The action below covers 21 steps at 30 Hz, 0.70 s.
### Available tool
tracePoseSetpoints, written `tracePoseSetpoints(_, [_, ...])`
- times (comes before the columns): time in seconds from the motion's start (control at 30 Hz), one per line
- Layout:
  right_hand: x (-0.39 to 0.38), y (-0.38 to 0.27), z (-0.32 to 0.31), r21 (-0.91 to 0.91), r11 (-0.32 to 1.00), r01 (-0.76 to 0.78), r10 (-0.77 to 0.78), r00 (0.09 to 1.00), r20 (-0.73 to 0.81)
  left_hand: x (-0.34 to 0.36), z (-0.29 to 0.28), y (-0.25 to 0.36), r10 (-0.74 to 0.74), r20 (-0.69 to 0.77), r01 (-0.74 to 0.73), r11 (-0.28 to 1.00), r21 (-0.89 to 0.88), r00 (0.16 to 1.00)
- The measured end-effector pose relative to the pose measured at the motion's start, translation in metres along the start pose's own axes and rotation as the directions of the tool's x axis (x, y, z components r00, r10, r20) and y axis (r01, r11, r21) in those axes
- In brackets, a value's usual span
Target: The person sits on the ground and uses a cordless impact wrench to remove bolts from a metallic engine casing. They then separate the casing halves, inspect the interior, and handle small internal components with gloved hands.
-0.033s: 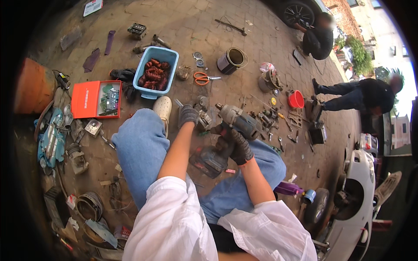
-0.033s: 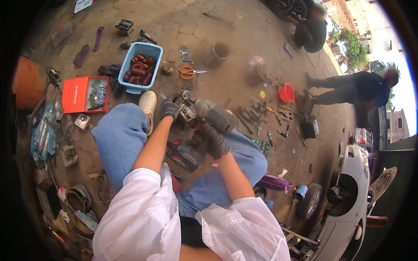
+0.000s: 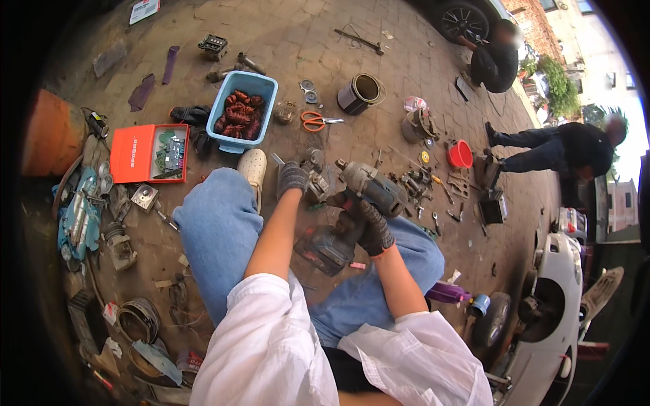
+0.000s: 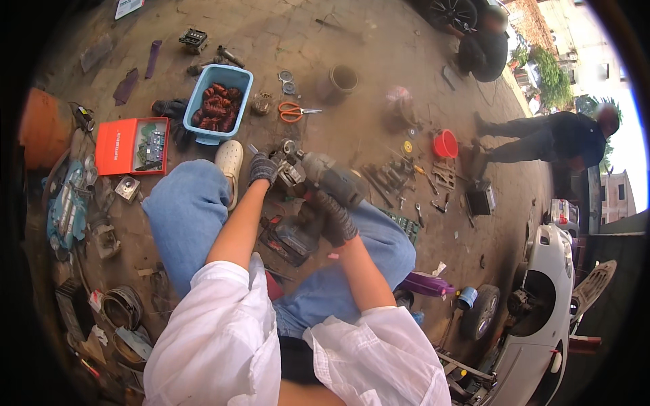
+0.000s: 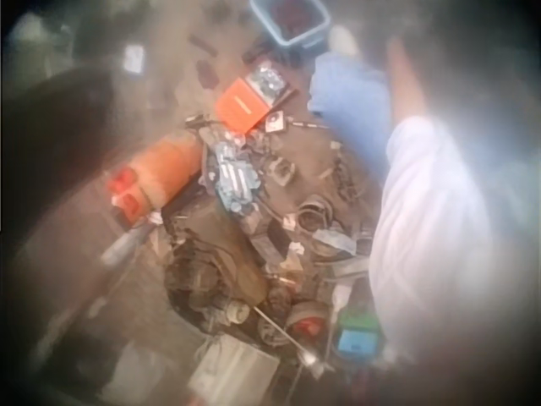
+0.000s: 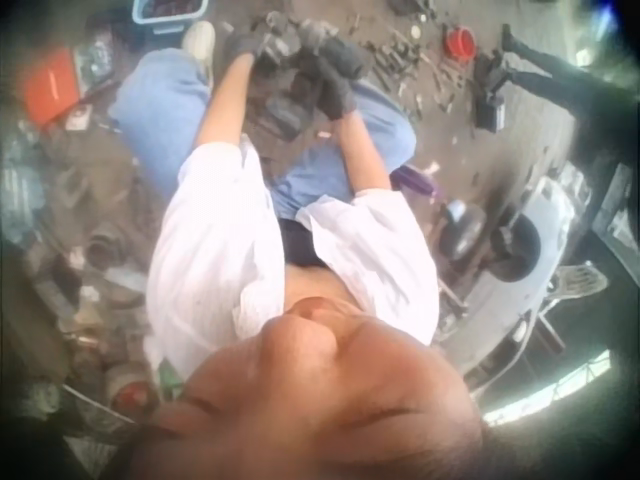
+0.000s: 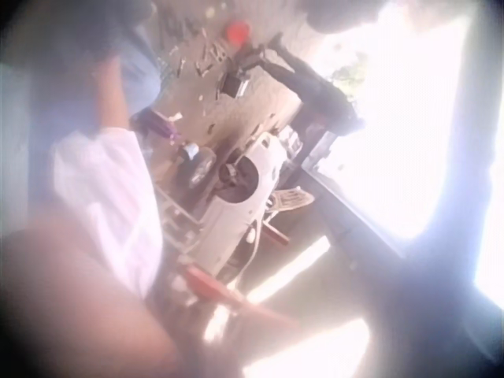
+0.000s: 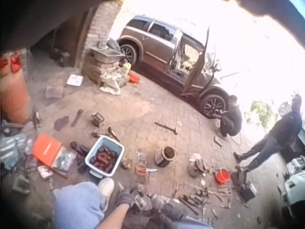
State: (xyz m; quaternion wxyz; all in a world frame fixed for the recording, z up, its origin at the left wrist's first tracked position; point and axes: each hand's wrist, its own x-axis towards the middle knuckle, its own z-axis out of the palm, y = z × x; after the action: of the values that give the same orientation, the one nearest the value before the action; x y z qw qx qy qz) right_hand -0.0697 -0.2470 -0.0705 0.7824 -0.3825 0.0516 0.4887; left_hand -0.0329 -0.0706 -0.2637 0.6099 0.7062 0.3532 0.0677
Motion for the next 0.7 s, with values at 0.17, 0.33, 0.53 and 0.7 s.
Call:
tracePoseSetpoints(0.17, [0.002,-0.005,0.006,-0.122,0.991,0.058,-0.071,0.992,-0.105,-0.002,-0.002,0.010,0.059,0.030,-0.058,0.998,-0.031,0.998])
tracePoseSetpoints(0.33, [0.040,-0.016,0.005,-0.380,0.910,-0.168,0.051,0.953,-0.299,-0.003,-0.002,-0.017,0.057,-0.146,-0.054,0.998,0.021,0.988])
tracePoseSetpoints(0.53, [0.090,-0.034,-0.003,-0.709,0.600,-0.371,0.154,0.923,-0.352,-0.002,0.016,-0.022,-0.095,-0.129,0.091,0.995,-0.038,0.987])
tracePoseSetpoints(0.7, [0.127,-0.038,0.014,-0.752,0.419,-0.509,0.219,0.860,-0.461,0.005,0.025,-0.035,-0.050,-0.148,0.035,0.994,-0.100,0.988])
